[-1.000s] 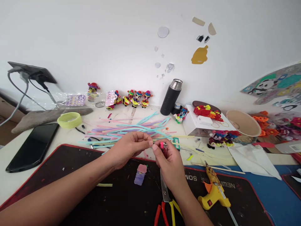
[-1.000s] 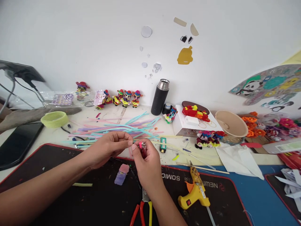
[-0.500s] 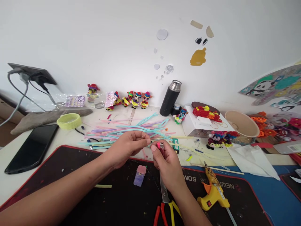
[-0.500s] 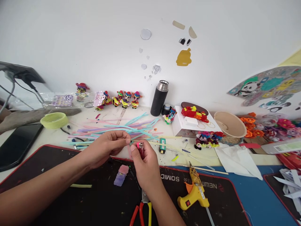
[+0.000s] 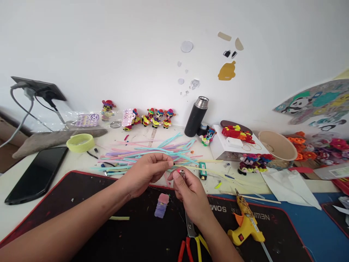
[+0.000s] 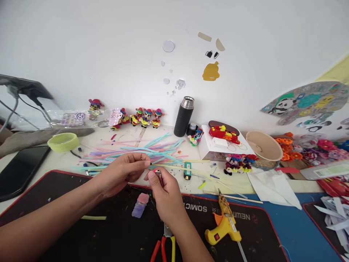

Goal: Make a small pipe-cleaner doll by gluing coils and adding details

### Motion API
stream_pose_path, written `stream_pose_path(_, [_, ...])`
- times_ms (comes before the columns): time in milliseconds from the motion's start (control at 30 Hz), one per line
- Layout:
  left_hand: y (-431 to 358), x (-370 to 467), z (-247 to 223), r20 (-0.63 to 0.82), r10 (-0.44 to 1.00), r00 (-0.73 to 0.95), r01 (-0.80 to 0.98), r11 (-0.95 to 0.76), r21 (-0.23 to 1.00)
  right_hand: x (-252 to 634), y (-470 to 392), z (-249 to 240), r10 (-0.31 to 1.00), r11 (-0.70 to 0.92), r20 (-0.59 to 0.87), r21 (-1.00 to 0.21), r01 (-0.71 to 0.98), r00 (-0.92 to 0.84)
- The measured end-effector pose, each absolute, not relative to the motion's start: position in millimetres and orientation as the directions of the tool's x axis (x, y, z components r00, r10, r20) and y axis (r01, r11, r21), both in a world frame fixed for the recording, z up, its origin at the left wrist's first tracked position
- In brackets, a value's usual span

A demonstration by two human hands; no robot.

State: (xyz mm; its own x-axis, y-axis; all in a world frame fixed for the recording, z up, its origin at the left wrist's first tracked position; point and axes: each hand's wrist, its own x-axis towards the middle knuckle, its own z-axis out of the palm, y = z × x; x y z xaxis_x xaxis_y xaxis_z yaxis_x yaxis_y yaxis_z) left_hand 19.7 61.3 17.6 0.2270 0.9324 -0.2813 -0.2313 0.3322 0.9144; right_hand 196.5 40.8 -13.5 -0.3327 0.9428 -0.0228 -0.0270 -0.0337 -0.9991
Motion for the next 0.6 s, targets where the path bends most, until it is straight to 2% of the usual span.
stream_pose_path(100, [60.7, 20.5, 17.9, -0.286, 0.932, 0.224, -0.229, 0.336, 0.914, 196.3, 41.0, -14.2, 0.918, -0.102, -0.064, -0.992, -0.076, -0.391])
stream_pose_path(400, [61.3, 21.1, 15.2, -0.286, 0.931, 0.227, -0.256, 0.340, 0.905, 194.3, 40.9, -16.9, 0.902, -0.140, -0.062, -0.978, -0.153, -0.428])
stream_pose_path(600, [62.4, 20.3, 11.8, -0.278, 0.926, 0.256, -0.272, 0.345, 0.898, 196.8, 41.5, -11.1, 0.893, -0.034, -0.026, -0.999, -0.010, -0.449])
